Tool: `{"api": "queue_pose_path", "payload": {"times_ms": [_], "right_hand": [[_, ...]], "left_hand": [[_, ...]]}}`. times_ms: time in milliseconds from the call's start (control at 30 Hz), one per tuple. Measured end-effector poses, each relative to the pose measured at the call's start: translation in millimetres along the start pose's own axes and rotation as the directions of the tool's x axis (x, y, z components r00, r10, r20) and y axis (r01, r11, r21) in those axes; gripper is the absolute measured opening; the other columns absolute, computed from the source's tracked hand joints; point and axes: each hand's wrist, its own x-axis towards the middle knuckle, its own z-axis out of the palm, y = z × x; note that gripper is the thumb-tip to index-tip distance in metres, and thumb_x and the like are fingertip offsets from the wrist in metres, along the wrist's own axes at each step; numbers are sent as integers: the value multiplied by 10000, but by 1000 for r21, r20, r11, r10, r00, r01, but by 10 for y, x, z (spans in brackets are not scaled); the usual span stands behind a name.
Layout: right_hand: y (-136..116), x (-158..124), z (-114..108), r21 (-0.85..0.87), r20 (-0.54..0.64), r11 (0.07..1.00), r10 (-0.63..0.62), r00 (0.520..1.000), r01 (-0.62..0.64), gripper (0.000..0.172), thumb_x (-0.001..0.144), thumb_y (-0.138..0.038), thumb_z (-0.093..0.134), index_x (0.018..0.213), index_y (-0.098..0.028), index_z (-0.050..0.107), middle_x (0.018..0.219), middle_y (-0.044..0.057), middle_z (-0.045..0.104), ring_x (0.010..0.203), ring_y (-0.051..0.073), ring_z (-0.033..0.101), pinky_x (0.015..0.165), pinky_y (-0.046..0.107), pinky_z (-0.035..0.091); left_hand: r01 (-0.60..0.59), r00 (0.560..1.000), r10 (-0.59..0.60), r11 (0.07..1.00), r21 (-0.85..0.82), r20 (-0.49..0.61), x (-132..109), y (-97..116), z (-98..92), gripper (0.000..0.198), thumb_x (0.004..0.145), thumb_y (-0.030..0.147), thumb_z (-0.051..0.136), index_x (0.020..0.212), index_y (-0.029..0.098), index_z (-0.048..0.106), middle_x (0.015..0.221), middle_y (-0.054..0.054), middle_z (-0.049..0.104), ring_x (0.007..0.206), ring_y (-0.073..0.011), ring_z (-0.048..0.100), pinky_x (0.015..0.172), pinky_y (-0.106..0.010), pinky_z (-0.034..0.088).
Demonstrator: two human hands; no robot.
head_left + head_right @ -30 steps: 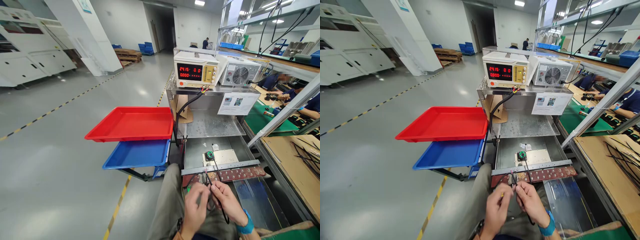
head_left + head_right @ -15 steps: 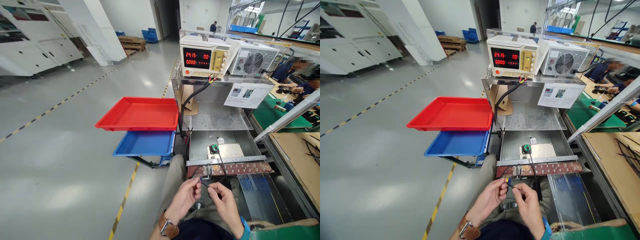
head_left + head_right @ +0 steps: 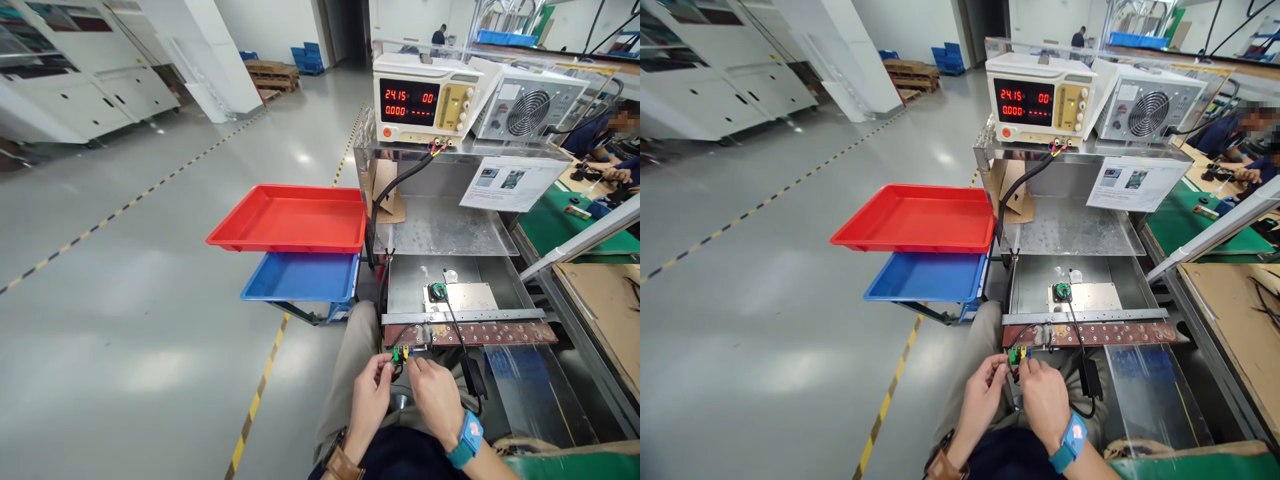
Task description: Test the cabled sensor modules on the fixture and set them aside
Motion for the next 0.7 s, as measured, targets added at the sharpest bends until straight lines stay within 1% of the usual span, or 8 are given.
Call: {"api": "queue_pose_path", "payload": {"times_ms": [67,133,200,267,333,433,567,700], "right_hand": [[-15,46,-72,-6,66,1000,-10,998,11,266,902,4,542,1082,-143,672,912,71,698,808,235,682,615,298,448],[-27,99,-149,-1,118,1000,-17,993,18,278,907,12,512,1079,-132,677,942,86,705,829,242,687,632,303,469],[-33,164,-230,1,149,1000,-22,989,22,292,908,18,495,1087,-114,684,958,106,711,839,244,693,644,304,479],[-33,239,-309,0,163,1000,-28,986,28,300,904,22,490,1088,-99,694,973,121,718,846,245,701,655,303,481],[-29,316,-376,9,176,999,-32,984,31,290,905,16,492,1057,-99,710,975,128,729,848,243,709,662,297,479],[-14,407,-435,39,194,999,-22,981,15,244,906,-7,510,956,-104,728,931,134,742,829,234,720,661,280,470],[10,452,-413,82,159,997,-6,987,-7,206,895,-24,539,917,-95,731,887,148,738,800,215,725,645,259,456],[26,450,-323,102,139,995,3,990,-17,209,883,-21,546,930,-106,731,896,133,741,807,230,730,623,269,455]], "left_hand": [[-152,988,153,968,198,11,15,25,11,279,921,411,580,1069,197,681,1009,-67,714,885,-193,665,781,-307,525],[-285,958,279,882,376,71,25,44,28,270,967,348,493,1128,212,663,1099,-83,697,927,-209,679,798,-338,544],[-369,927,350,797,479,133,35,55,45,264,974,277,464,1152,222,651,1124,-83,688,986,-218,680,850,-360,552],[-428,899,399,708,562,182,49,55,57,268,960,211,459,1148,225,650,1114,-81,691,1041,-230,673,890,-377,551],[-459,879,428,635,622,212,70,48,60,279,943,161,453,1122,225,657,1084,-78,698,1036,-239,676,878,-383,558],[-479,863,446,575,663,237,116,26,49,276,943,148,449,1094,222,668,1031,-74,705,993,-246,689,831,-379,567],[-495,853,457,555,669,253,180,-16,18,254,966,191,451,1059,220,686,984,-76,714,930,-238,704,776,-347,571],[-504,845,471,543,672,254,219,-53,1,274,955,176,433,1019,220,696,963,-79,723,893,-223,715,756,-315,575]]}}
